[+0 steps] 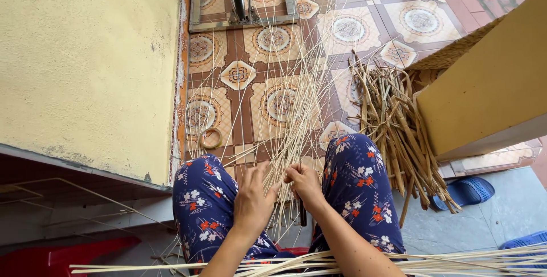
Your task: The person is using a small knife to thin and shave bamboo or rattan strips for crafting.
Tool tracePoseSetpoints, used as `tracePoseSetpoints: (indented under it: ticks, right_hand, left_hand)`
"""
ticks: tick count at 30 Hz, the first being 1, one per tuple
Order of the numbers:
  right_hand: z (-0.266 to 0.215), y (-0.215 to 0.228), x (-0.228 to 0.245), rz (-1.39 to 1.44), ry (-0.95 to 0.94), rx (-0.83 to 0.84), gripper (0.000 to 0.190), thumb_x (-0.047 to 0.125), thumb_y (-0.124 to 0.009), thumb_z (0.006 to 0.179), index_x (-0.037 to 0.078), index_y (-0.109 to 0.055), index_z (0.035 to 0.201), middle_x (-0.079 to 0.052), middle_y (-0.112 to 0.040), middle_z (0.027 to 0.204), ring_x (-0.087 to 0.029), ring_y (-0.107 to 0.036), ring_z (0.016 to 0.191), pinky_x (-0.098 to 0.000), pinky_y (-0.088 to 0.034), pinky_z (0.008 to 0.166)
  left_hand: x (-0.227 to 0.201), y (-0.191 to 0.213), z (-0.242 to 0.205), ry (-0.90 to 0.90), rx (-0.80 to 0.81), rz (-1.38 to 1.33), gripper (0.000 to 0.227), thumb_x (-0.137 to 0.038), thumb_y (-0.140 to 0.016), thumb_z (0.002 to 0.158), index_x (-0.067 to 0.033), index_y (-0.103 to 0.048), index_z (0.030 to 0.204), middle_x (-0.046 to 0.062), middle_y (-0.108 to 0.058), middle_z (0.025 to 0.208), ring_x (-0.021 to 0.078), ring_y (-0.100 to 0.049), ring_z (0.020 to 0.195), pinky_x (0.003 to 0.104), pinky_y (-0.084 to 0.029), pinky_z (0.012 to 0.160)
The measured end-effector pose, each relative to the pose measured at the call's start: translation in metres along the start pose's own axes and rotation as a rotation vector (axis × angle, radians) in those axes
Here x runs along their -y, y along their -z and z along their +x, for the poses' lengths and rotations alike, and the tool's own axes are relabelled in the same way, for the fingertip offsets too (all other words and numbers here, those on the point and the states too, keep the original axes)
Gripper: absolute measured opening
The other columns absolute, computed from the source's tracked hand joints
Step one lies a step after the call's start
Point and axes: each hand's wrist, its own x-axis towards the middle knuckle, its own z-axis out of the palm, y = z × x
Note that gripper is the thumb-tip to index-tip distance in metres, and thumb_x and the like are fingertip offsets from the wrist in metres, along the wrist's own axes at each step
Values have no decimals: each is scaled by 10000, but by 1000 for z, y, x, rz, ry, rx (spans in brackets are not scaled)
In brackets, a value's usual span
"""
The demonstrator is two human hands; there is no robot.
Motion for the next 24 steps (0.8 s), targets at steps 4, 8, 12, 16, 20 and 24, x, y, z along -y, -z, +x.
tracePoseSetpoints:
  ticks: [4, 8, 12, 16, 20, 24]
  right_hand:
    - [-12, -9, 14, -192, -157, -79, 457, 164, -613, 968, 100, -435, 1383, -102, -747, 915, -97, -483, 431, -262, -383, 367]
    - [-9, -7, 11, -87, -83, -29, 353, 162, -591, 960, 92, -569, 1306, -76, -748, 931, -86, -466, 421, -256, -394, 368]
    - [-27, -2, 24, 49, -45, 77, 280, 158, -605, 979, 21, -690, 1208, -71, -728, 892, -53, -475, 449, -219, -408, 395]
    - [-49, -2, 56, 125, 34, 125, 262, 132, -588, 988, 25, -705, 1197, -51, -723, 872, -33, -496, 479, -198, -421, 414]
    - [-69, 2, 82, 162, 86, 125, 246, 122, -588, 991, 27, -697, 1190, -50, -724, 869, -29, -501, 489, -198, -432, 422]
    - [-81, 10, 98, 161, 147, 133, 252, 128, -579, 990, 25, -707, 1181, -50, -719, 846, -33, -485, 469, -188, -412, 411]
  left_hand:
    - [-7, 27, -40, -111, 405, 122, 455, -340, -822, 821, -123, -743, 1213, 110, -738, 1079, 281, -671, 1044, 396, -514, 922]
    - [13, 24, -60, -49, 705, 125, 313, -315, -796, 823, -134, -783, 1077, 75, -753, 1018, 234, -716, 961, 356, -544, 895]
    - [34, 11, -66, -105, 804, -165, 216, -205, -728, 863, -108, -795, 1043, 60, -785, 947, 158, -752, 890, 297, -586, 840]
    - [15, 21, -67, -234, 805, -221, 191, -189, -796, 842, -49, -791, 972, 87, -734, 887, 161, -720, 845, 299, -564, 766]
    - [16, 9, -74, -239, 796, -196, 177, -177, -746, 855, -58, -784, 982, 68, -755, 848, 140, -730, 741, 270, -573, 685]
    - [3, 7, -79, -160, 650, -164, 161, -149, -698, 843, -62, -793, 940, 50, -764, 778, 101, -713, 677, 250, -562, 634]
